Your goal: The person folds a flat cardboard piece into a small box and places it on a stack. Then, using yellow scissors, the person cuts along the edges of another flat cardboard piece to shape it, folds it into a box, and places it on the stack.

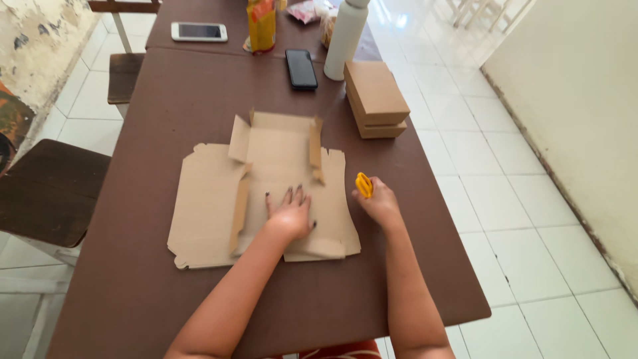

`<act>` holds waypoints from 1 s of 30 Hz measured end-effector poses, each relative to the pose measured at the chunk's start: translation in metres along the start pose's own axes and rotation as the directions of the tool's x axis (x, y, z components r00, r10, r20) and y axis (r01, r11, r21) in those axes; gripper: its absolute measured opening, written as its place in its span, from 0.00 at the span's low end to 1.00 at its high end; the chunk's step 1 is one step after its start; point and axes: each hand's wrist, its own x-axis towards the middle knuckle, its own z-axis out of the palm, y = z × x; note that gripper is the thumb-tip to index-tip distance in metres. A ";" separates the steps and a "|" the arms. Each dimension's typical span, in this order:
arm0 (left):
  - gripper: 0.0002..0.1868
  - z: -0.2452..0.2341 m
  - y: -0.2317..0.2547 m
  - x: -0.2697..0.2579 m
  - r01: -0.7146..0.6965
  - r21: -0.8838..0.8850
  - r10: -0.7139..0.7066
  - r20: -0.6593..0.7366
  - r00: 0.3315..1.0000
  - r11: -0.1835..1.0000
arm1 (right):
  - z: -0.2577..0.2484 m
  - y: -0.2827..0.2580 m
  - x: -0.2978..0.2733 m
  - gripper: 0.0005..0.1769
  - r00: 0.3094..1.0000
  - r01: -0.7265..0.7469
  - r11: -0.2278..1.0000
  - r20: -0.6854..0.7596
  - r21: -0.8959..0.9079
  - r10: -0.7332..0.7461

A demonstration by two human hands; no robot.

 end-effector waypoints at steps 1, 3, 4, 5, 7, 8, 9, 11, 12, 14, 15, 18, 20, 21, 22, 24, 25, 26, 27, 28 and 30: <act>0.41 0.007 0.002 0.008 -0.025 0.007 0.025 -0.074 0.997 1.000 | 0.002 0.002 0.002 0.24 1.000 -0.010 1.000 -0.014 -0.002 0.010; 0.39 0.024 0.007 0.021 -0.061 0.039 0.069 -0.273 0.960 0.997 | 0.008 0.006 -0.003 0.18 0.998 -0.057 0.998 0.005 0.026 0.057; 0.38 0.031 0.009 0.028 -0.073 0.056 0.089 -0.375 0.923 0.996 | 0.010 0.006 -0.003 0.17 0.996 -0.083 0.995 0.031 0.057 0.082; 0.37 0.038 0.010 0.030 -0.086 0.050 0.099 -0.386 0.917 0.995 | 0.011 0.005 -0.004 0.17 0.993 -0.111 0.990 0.057 0.088 0.106; 0.36 0.039 0.011 0.034 -0.106 0.042 0.114 -0.427 0.897 0.993 | 0.010 -0.001 -0.003 0.18 0.992 -0.099 0.995 0.077 0.006 0.098; 0.36 0.038 0.012 0.032 -0.100 0.053 0.113 -0.446 0.888 0.994 | 0.010 -0.003 -0.005 0.19 0.992 -0.090 0.995 0.090 -0.035 0.093; 0.36 0.035 0.013 0.028 -0.094 0.064 0.113 -0.464 0.878 0.993 | 0.010 -0.006 -0.006 0.19 0.991 -0.099 0.995 0.085 -0.005 0.099; 0.38 0.026 0.017 0.018 -0.069 0.074 0.093 -0.415 0.905 0.995 | 0.008 -0.008 -0.009 0.19 0.990 -0.121 0.991 0.077 0.053 0.117; 0.40 0.021 0.019 0.013 -0.047 0.072 0.069 -0.349 0.935 0.996 | 0.006 -0.008 -0.010 0.19 0.993 -0.096 0.987 0.074 0.128 0.087; 0.42 0.010 0.021 0.004 -0.018 0.062 0.034 -0.272 0.962 0.998 | 0.002 -0.009 -0.010 0.18 0.998 -0.044 0.961 0.062 0.273 0.028; 0.42 0.005 0.021 0.002 -0.010 0.053 0.023 -0.263 0.965 0.999 | 0.000 -0.010 -0.011 0.19 0.996 0.043 0.938 0.062 0.345 -0.068; 0.42 0.001 0.010 0.005 0.017 0.032 -0.010 -0.208 0.978 0.999 | -0.001 -0.018 -0.018 0.25 0.946 0.244 0.836 0.070 0.491 -0.318; 0.37 0.005 -0.003 0.015 0.017 0.005 -0.016 -0.235 0.972 1.000 | 0.002 -0.026 -0.027 0.31 0.900 0.316 0.799 0.106 0.511 -0.424; 0.33 0.007 -0.011 0.022 0.010 -0.018 -0.015 -0.285 0.958 1.000 | 0.004 -0.032 -0.031 0.32 0.889 0.324 0.836 0.158 0.444 -0.429; 0.30 0.009 -0.018 0.029 0.002 -0.035 -0.013 -0.335 0.942 0.999 | 0.006 -0.039 -0.037 0.34 0.880 0.333 0.865 0.206 0.376 -0.429; 0.36 0.011 -0.032 0.042 -0.032 -0.200 -0.053 -0.404 0.913 0.979 | 0.012 -0.055 -0.046 0.38 0.860 0.369 0.904 0.290 0.216 -0.420; 0.40 0.012 -0.037 0.048 -0.053 -0.279 -0.078 -0.436 0.897 0.959 | 0.017 -0.062 -0.050 0.39 0.851 0.394 0.911 0.325 0.125 -0.412; 0.40 0.014 -0.039 0.051 -0.083 -0.334 -0.096 -0.487 0.868 0.939 | 0.019 -0.068 -0.054 0.41 0.844 0.415 0.909 0.361 0.030 -0.398; 0.41 0.015 -0.040 0.054 -0.116 -0.385 -0.119 -0.535 0.836 0.916 | 0.021 -0.073 -0.056 0.42 0.849 0.411 0.911 0.378 -0.031 -0.370; 0.41 0.014 -0.038 0.056 -0.154 -0.433 -0.144 -0.581 0.801 0.888 | 0.022 -0.076 -0.058 0.43 0.854 0.406 0.909 0.393 -0.095 -0.341; 0.41 0.006 -0.028 0.061 -0.169 -0.294 -0.070 -0.656 0.751 0.941 | 0.021 -0.077 -0.056 0.44 0.856 0.409 0.898 0.410 -0.161 -0.316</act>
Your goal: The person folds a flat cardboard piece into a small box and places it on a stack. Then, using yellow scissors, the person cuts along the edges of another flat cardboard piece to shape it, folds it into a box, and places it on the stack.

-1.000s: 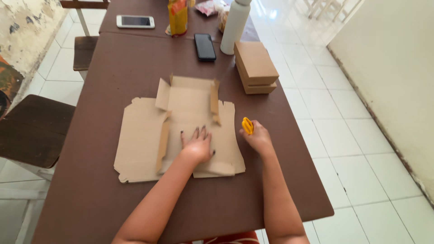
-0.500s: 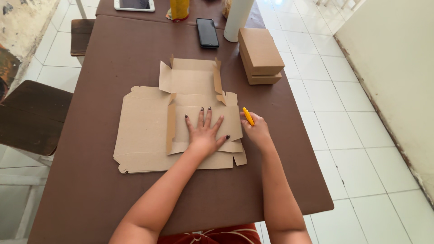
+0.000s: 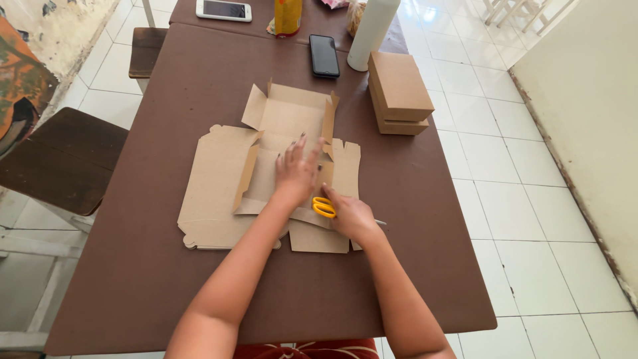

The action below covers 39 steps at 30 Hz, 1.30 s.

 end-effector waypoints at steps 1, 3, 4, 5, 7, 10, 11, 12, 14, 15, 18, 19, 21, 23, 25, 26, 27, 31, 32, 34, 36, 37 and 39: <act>0.41 -0.001 0.005 0.004 -0.053 0.054 0.054 -0.025 0.998 0.997 | -0.002 0.003 0.000 0.44 1.000 0.007 1.000 0.004 -0.007 -0.007; 0.38 -0.003 0.012 0.009 -0.106 0.183 0.099 0.047 0.994 0.977 | 0.000 0.010 -0.003 0.41 1.000 0.017 0.997 -0.020 0.072 -0.016; 0.37 -0.005 0.015 0.012 -0.140 0.247 0.124 0.080 0.989 0.959 | -0.002 0.015 -0.002 0.38 0.998 0.026 0.988 -0.061 0.152 -0.016; 0.34 -0.006 0.017 0.013 -0.088 0.261 0.047 0.159 0.986 0.961 | -0.005 0.021 -0.002 0.35 0.995 0.037 0.973 -0.103 0.230 -0.013; 0.30 -0.009 0.019 0.018 0.012 0.302 -0.107 0.300 0.948 0.953 | -0.013 0.032 0.001 0.42 0.964 0.009 0.960 -0.257 0.281 0.066; 0.32 -0.003 0.015 0.012 0.066 0.291 -0.154 0.289 0.945 0.954 | -0.018 0.043 0.001 0.47 0.933 0.091 0.933 -0.357 0.348 0.042; 0.32 0.000 0.013 0.011 0.056 0.306 -0.136 0.244 0.960 0.950 | -0.018 0.044 0.001 0.47 0.927 0.135 0.921 -0.374 0.366 0.013; 0.31 0.004 0.012 0.009 0.047 0.318 -0.117 0.203 0.972 0.947 | -0.014 0.043 0.000 0.41 0.927 0.045 0.961 -0.369 0.273 0.061; 0.30 0.007 0.009 0.004 0.055 0.323 -0.112 0.159 0.981 0.945 | -0.006 0.033 0.001 0.29 0.913 -0.133 0.988 -0.378 0.074 0.152; 0.30 0.008 0.010 0.003 0.072 0.315 -0.126 0.156 0.980 0.946 | 0.000 0.025 0.003 0.27 0.903 -0.113 0.993 -0.419 -0.016 0.096; 0.30 0.005 0.010 0.005 0.117 0.290 -0.158 0.120 0.980 0.950 | 0.021 0.004 0.000 0.25 0.863 -0.099 0.952 -0.501 -0.289 -0.062; 0.30 0.005 0.009 0.004 0.132 0.282 -0.168 0.109 0.980 0.950 | 0.028 0.000 0.000 0.26 0.853 -0.118 0.919 -0.512 -0.376 -0.100; 0.30 0.005 0.009 0.003 0.137 0.251 -0.170 0.114 0.979 0.958 | 0.039 -0.002 0.002 0.25 0.838 -0.154 0.858 -0.525 -0.491 -0.150; 0.30 0.005 0.007 0.005 0.139 0.243 -0.171 0.116 0.978 0.960 | 0.044 0.002 0.007 0.21 0.826 -0.171 0.814 -0.531 -0.555 -0.189; 0.31 0.005 0.005 0.005 0.128 0.260 -0.163 0.117 0.980 0.957 | 0.045 0.009 0.024 0.21 0.809 -0.187 0.787 -0.547 -0.588 -0.217; 0.30 0.006 0.004 0.005 0.124 0.250 -0.153 0.102 0.983 0.960 | 0.043 0.012 0.037 0.21 0.798 -0.195 0.773 -0.556 -0.604 -0.233; 0.30 0.006 0.003 0.004 0.120 0.241 -0.144 0.087 0.986 0.963 | 0.041 0.015 0.051 0.21 0.797 -0.211 0.782 -0.566 -0.586 -0.210; 0.30 0.005 0.002 0.004 0.118 0.234 -0.135 0.057 0.989 0.965 | 0.025 0.022 0.102 0.24 0.811 -0.229 0.822 -0.569 -0.521 -0.134; 0.30 0.006 0.002 0.004 0.117 0.241 -0.133 0.055 0.990 0.964 | 0.024 0.024 0.105 0.24 0.822 -0.231 0.833 -0.559 -0.503 -0.109; 0.30 0.007 0.003 0.002 0.113 0.253 -0.131 0.055 0.990 0.961 | 0.027 0.028 0.091 0.26 0.834 -0.189 0.847 -0.537 -0.497 -0.129; 0.31 0.007 0.004 0.001 0.119 0.254 -0.144 0.081 0.986 0.960 | 0.035 0.027 0.067 0.27 0.841 -0.163 0.844 -0.519 -0.511 -0.152; 0.32 0.006 0.005 0.002 0.121 0.254 -0.149 0.092 0.985 0.959 | 0.042 0.026 0.049 0.27 0.841 -0.157 0.834 -0.514 -0.529 -0.167; 0.32 0.004 0.006 0.004 0.129 0.259 -0.166 0.125 0.978 0.957 | 0.048 0.023 0.033 0.27 0.839 -0.152 0.823 -0.512 -0.548 -0.186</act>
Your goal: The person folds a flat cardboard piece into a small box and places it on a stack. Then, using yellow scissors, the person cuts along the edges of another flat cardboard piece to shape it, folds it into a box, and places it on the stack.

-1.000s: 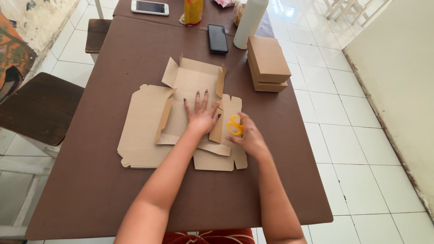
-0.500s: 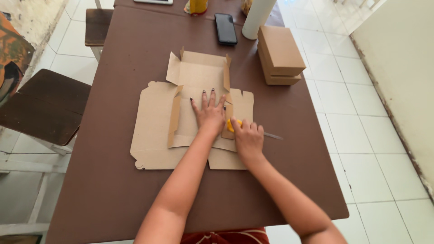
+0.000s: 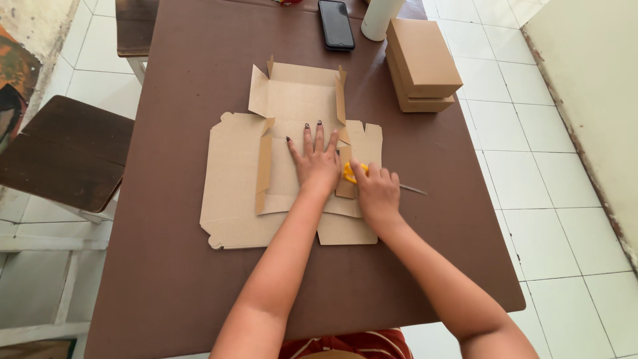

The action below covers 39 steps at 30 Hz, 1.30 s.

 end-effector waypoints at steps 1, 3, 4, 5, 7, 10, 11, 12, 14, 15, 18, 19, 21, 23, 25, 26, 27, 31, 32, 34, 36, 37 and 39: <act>0.32 -0.002 0.001 0.000 0.006 0.003 -0.006 0.018 1.000 1.000 | 0.000 -0.001 -0.002 0.27 1.000 -0.001 1.000 -0.004 -0.003 0.001; 0.32 -0.004 0.002 0.000 0.004 -0.003 -0.003 0.025 1.000 1.000 | 0.005 -0.002 0.008 0.26 1.000 -0.012 1.000 -0.019 -0.015 0.012; 0.32 -0.005 0.002 -0.001 0.001 -0.006 -0.001 0.028 1.000 1.000 | 0.012 0.000 0.026 0.25 0.999 -0.021 0.999 -0.029 -0.025 0.021; 0.32 -0.005 0.002 -0.001 0.000 0.001 0.000 0.029 1.000 1.000 | 0.019 0.003 0.042 0.24 0.999 -0.032 0.999 -0.040 -0.036 0.031; 0.32 -0.007 0.002 -0.002 -0.001 0.011 0.001 0.029 1.000 1.000 | 0.029 0.006 0.069 0.26 0.997 -0.073 0.997 -0.020 -0.005 0.073; 0.32 -0.010 0.000 -0.001 0.003 0.008 -0.003 0.033 0.999 1.000 | 0.027 0.009 0.073 0.27 0.998 -0.054 0.998 -0.033 0.034 0.055; 0.32 -0.008 0.001 -0.003 -0.003 0.002 0.003 0.023 1.000 1.000 | 0.023 0.008 0.062 0.27 0.999 -0.035 0.998 -0.036 0.044 0.037; 0.32 -0.006 0.002 -0.004 -0.009 -0.005 0.009 0.013 1.000 1.000 | 0.016 0.008 0.047 0.28 1.000 -0.026 0.998 -0.006 0.057 0.026; 0.32 -0.005 0.002 -0.002 -0.004 -0.004 0.004 0.014 1.000 1.000 | 0.001 0.005 0.015 0.28 0.999 -0.001 0.996 0.047 0.089 -0.004; 0.33 -0.004 0.002 0.000 0.002 0.005 -0.002 0.025 1.000 1.000 | -0.004 0.001 0.006 0.28 0.999 -0.004 0.998 0.047 0.070 0.001; 0.33 -0.003 0.003 0.002 0.010 0.013 -0.010 0.033 0.999 1.000 | -0.006 -0.003 0.001 0.27 1.000 -0.016 0.999 0.014 0.035 0.015; 0.33 -0.002 0.003 0.002 0.007 0.015 -0.008 0.032 0.999 1.000 | 0.001 -0.003 0.012 0.27 1.000 -0.023 0.999 -0.019 0.036 0.024; 0.32 -0.001 0.002 -0.001 -0.006 0.014 0.006 0.007 1.000 1.000 | 0.018 0.002 0.044 0.26 0.997 -0.050 0.998 -0.060 0.039 0.053; 0.31 -0.003 0.001 -0.002 -0.014 0.022 0.015 -0.016 1.000 1.000 | 0.033 0.006 0.072 0.25 0.995 -0.076 0.997 -0.058 0.032 0.078; 0.32 -0.006 0.001 -0.003 -0.022 0.034 0.023 -0.029 0.999 0.999 | 0.039 0.010 0.084 0.25 0.995 -0.094 0.996 -0.033 0.009 0.094; 0.32 -0.007 0.000 -0.002 -0.022 0.023 0.022 -0.027 0.999 1.000 | 0.038 0.011 0.079 0.27 0.997 -0.081 0.996 -0.012 0.032 0.081; 0.32 -0.007 0.000 -0.003 -0.018 0.006 0.018 -0.021 1.000 1.000 | 0.033 0.012 0.065 0.28 0.998 -0.064 0.997 0.014 0.053 0.063; 0.32 -0.008 0.002 -0.002 -0.002 -0.003 0.002 0.024 1.000 1.000 | -0.002 0.002 -0.002 0.28 0.996 -0.030 0.995 0.090 0.092 0.022; 0.32 -0.007 0.002 -0.002 -0.002 0.003 0.002 0.021 1.000 1.000 | -0.010 -0.002 -0.014 0.27 0.995 -0.037 0.996 0.095 0.082 0.029; 0.33 -0.007 0.002 -0.001 -0.004 0.019 0.004 0.010 1.000 1.000 | -0.016 -0.006 -0.016 0.27 0.997 -0.039 0.997 0.071 0.064 0.035; 0.32 -0.005 0.002 -0.003 -0.005 0.011 0.005 0.001 1.000 1.000 | -0.014 -0.006 -0.002 0.27 0.999 -0.042 0.998 0.023 0.051 0.040; 0.31 -0.005 0.002 -0.003 -0.006 0.006 0.007 -0.010 1.000 1.000 | -0.009 -0.005 0.011 0.27 0.997 -0.069 0.996 0.025 0.057 0.067; 0.31 -0.006 0.001 -0.004 -0.012 -0.012 0.012 -0.023 1.000 1.000 | -0.003 -0.003 0.036 0.27 0.993 -0.113 0.991 0.024 0.070 0.112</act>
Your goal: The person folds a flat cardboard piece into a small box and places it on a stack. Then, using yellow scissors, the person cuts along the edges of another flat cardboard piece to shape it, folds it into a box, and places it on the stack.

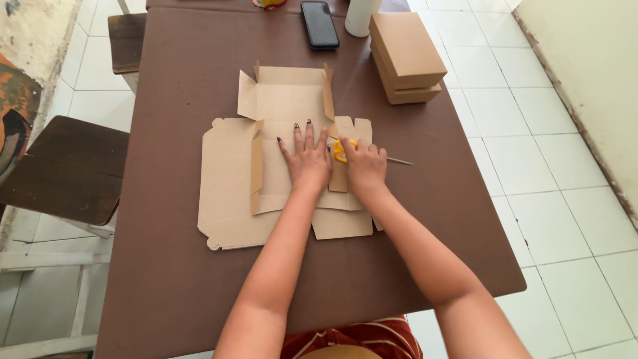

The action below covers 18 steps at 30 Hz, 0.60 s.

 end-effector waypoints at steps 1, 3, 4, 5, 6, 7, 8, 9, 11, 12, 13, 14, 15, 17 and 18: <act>0.31 -0.001 -0.001 0.001 0.001 -0.011 -0.001 -0.010 1.000 1.000 | 0.000 0.001 0.004 0.27 1.000 0.014 1.000 -0.004 -0.008 -0.014; 0.31 -0.002 -0.002 0.000 0.008 -0.013 -0.008 -0.008 1.000 1.000 | -0.004 0.000 -0.003 0.27 0.999 0.039 0.999 0.000 -0.021 -0.039; 0.31 -0.001 -0.001 0.000 0.005 -0.015 -0.005 -0.002 1.000 1.000 | -0.009 0.002 -0.015 0.27 0.998 0.058 0.998 0.006 -0.008 -0.058; 0.31 -0.001 0.001 0.000 0.002 -0.006 -0.002 0.003 1.000 1.000 | -0.015 0.003 -0.033 0.27 0.997 0.078 0.997 0.011 0.006 -0.078; 0.31 0.000 0.001 0.001 0.008 0.002 -0.008 0.007 1.000 1.000 | -0.021 0.002 -0.048 0.28 0.994 0.105 0.994 0.017 0.023 -0.105; 0.32 0.000 0.001 0.001 0.014 0.010 -0.014 0.012 1.000 1.000 | -0.025 0.000 -0.060 0.27 0.995 0.099 0.995 0.028 0.011 -0.100; 0.32 0.000 0.001 0.002 0.018 0.011 -0.018 0.025 1.000 1.000 | -0.029 -0.001 -0.071 0.26 0.995 0.095 0.995 0.041 0.000 -0.095; 0.32 0.001 0.002 0.003 0.021 0.012 -0.021 0.038 0.999 1.000 | -0.030 -0.002 -0.077 0.26 0.994 0.091 0.996 0.054 -0.011 -0.091; 0.32 0.001 0.001 0.002 0.019 0.014 -0.020 0.035 0.999 1.000 | -0.022 -0.003 -0.071 0.25 0.996 0.086 0.996 -0.018 -0.017 -0.086; 0.32 0.001 0.002 0.002 0.013 0.014 -0.014 0.020 1.000 1.000 | -0.015 -0.003 -0.062 0.24 0.995 0.078 0.997 -0.059 -0.022 -0.080; 0.32 0.001 0.002 0.001 0.008 0.013 -0.008 0.004 1.000 1.000 | -0.005 -0.003 -0.048 0.23 0.995 0.058 0.998 -0.081 -0.032 -0.061; 0.32 0.001 0.002 0.002 0.003 0.015 -0.003 -0.003 1.000 1.000 | 0.007 -0.001 -0.029 0.22 0.993 0.044 0.998 -0.106 -0.041 -0.048; 0.31 0.001 0.001 0.002 -0.002 0.016 0.003 -0.011 1.000 1.000 | 0.018 0.000 -0.009 0.22 0.994 0.022 0.999 -0.108 -0.047 -0.027; 0.31 0.002 -0.001 -0.002 -0.001 0.011 0.002 -0.016 1.000 1.000 | 0.036 0.002 0.023 0.23 0.998 -0.013 0.999 -0.070 -0.045 0.010; 0.31 0.002 -0.001 -0.001 -0.002 0.004 0.002 -0.018 1.000 1.000 | 0.043 0.005 0.038 0.23 0.999 -0.032 0.999 -0.035 -0.041 0.031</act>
